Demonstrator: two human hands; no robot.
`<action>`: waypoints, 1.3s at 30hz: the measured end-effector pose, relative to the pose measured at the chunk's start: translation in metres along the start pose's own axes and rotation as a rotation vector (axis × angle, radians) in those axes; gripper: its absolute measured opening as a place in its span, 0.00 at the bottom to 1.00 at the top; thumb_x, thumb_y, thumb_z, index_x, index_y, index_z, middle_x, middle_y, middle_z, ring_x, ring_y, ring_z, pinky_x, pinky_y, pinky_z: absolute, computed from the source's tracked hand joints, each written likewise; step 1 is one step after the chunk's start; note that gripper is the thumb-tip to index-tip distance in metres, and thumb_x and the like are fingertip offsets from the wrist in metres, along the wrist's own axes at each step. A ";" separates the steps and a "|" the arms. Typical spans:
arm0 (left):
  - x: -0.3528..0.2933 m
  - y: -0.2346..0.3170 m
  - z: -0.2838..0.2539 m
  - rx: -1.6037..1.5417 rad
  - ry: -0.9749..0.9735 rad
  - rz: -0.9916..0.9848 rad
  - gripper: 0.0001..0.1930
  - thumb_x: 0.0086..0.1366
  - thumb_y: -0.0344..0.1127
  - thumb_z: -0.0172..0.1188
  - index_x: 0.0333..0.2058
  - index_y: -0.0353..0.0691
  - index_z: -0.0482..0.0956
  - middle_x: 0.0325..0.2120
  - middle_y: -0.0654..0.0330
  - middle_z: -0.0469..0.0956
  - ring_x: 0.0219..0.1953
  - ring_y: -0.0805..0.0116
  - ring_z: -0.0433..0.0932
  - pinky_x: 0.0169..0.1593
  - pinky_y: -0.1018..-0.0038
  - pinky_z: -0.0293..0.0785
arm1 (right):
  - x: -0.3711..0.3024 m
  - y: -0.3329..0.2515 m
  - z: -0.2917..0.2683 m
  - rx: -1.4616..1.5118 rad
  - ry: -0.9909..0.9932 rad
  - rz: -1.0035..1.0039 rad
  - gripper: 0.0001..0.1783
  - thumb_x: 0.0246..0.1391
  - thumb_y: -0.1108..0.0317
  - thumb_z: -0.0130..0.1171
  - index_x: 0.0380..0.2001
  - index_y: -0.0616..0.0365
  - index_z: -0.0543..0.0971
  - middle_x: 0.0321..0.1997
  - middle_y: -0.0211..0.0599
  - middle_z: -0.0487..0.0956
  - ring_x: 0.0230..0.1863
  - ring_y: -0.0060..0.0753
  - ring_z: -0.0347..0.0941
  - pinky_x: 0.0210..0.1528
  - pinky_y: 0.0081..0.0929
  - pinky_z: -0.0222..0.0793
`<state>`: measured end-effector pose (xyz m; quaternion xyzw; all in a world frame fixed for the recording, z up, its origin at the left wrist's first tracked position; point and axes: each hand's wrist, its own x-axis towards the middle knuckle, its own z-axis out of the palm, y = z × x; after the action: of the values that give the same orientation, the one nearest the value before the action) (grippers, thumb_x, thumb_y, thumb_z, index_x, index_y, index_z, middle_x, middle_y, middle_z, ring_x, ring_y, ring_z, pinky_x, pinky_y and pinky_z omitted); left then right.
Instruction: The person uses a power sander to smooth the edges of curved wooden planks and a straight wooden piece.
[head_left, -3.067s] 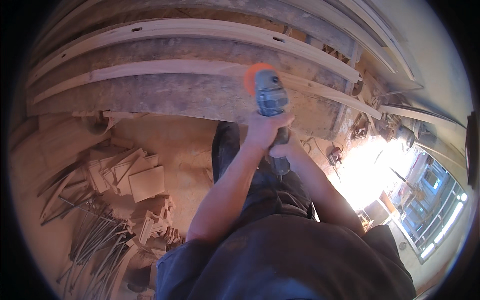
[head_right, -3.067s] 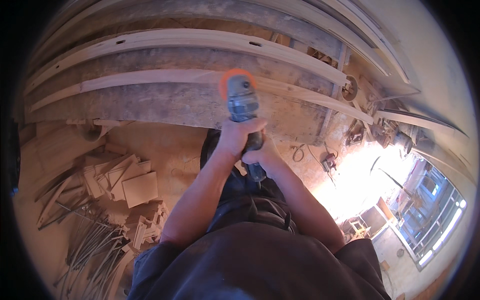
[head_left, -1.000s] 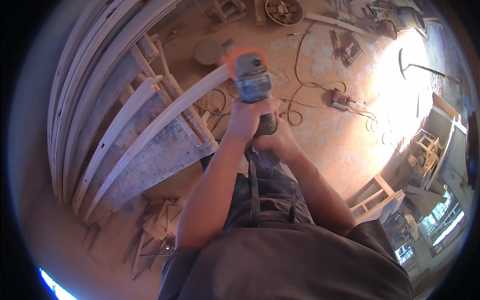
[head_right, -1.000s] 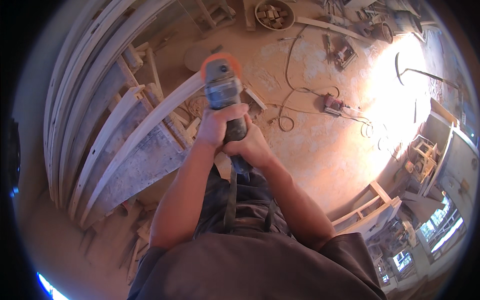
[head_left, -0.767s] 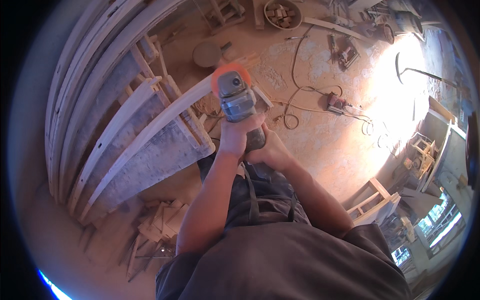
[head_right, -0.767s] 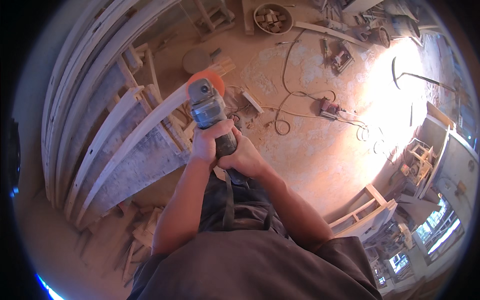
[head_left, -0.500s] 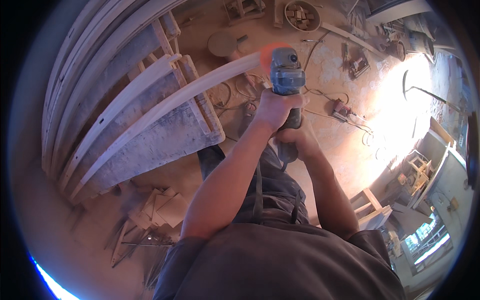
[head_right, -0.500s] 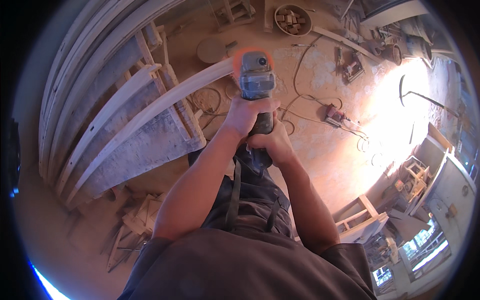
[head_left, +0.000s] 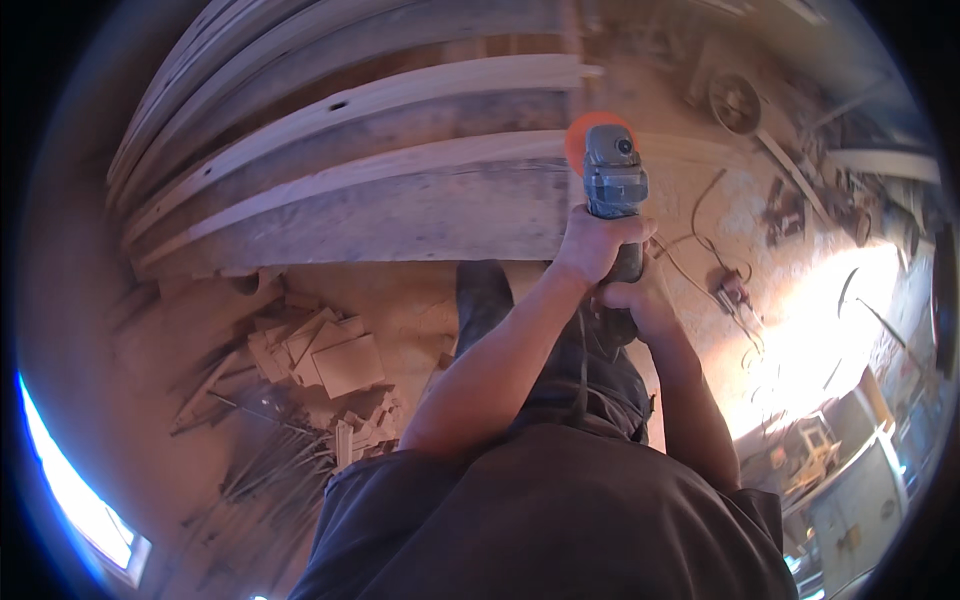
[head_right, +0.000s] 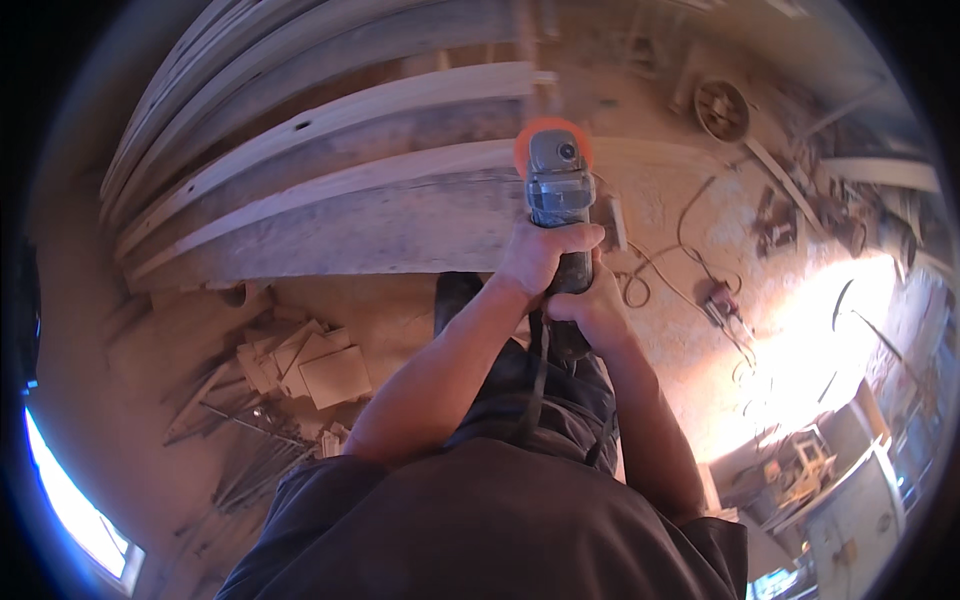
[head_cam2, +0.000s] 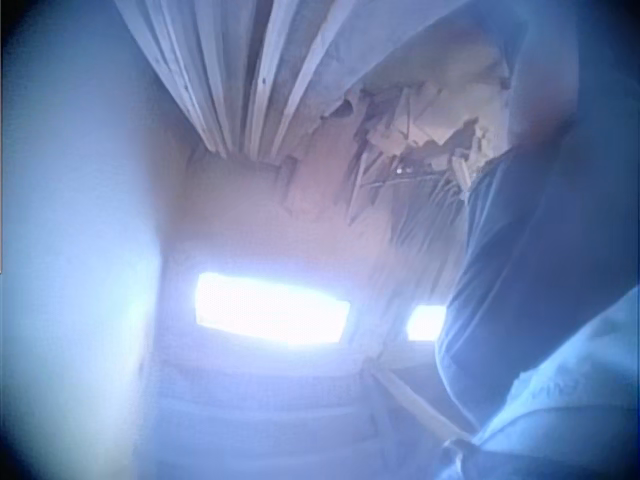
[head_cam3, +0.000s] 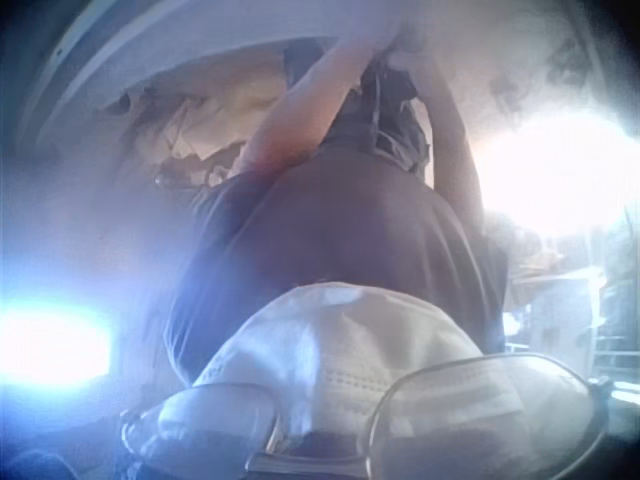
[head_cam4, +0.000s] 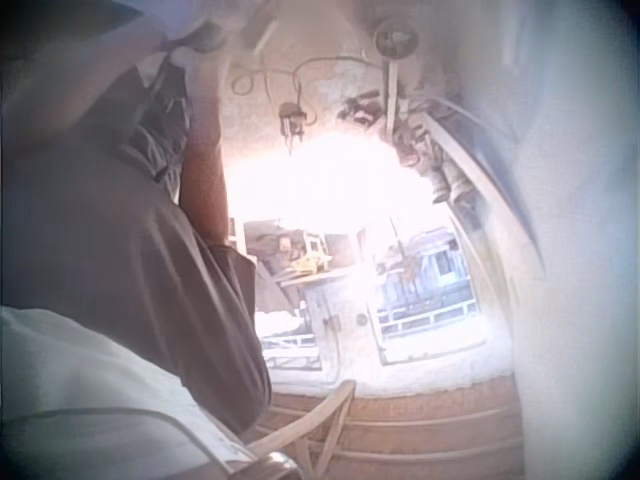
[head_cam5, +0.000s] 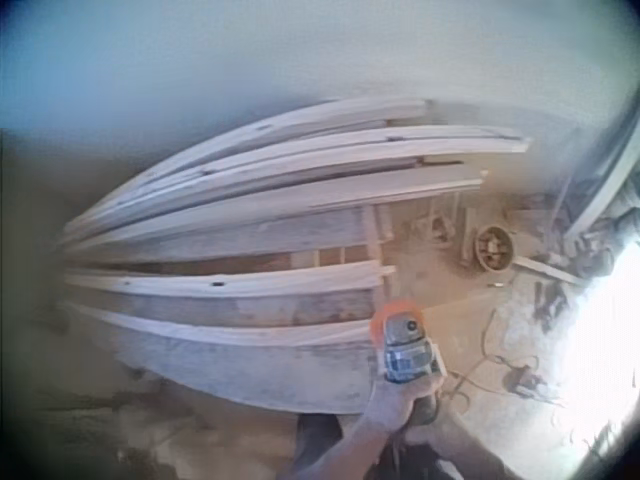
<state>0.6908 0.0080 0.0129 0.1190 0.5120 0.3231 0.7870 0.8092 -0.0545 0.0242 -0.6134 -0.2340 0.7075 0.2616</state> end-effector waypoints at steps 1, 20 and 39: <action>-0.007 0.010 -0.022 -0.011 0.026 0.013 0.10 0.56 0.33 0.72 0.34 0.35 0.82 0.27 0.57 0.82 0.26 0.65 0.81 0.34 0.66 0.78 | 0.005 -0.001 0.022 -0.004 -0.021 -0.005 0.22 0.32 0.74 0.66 0.38 0.66 0.79 0.28 0.40 0.82 0.26 0.35 0.81 0.31 0.31 0.78; -0.142 0.141 -0.395 -0.506 0.319 0.276 0.12 0.60 0.38 0.66 0.35 0.35 0.79 0.29 0.53 0.80 0.31 0.59 0.82 0.41 0.65 0.80 | 0.087 0.001 0.424 -0.361 -0.472 0.011 0.43 0.29 0.70 0.71 0.57 0.61 0.73 0.43 0.39 0.80 0.44 0.33 0.78 0.46 0.31 0.77; -0.024 0.019 -0.092 0.125 0.055 0.081 0.14 0.51 0.37 0.75 0.34 0.36 0.85 0.29 0.59 0.84 0.28 0.69 0.81 0.36 0.68 0.78 | -0.010 -0.005 0.109 0.032 0.011 0.085 0.20 0.33 0.73 0.65 0.36 0.66 0.79 0.26 0.42 0.81 0.25 0.38 0.81 0.30 0.33 0.80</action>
<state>0.5963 -0.0058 -0.0013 0.1794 0.5475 0.3251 0.7499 0.7025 -0.0589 0.0503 -0.6222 -0.1952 0.7183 0.2425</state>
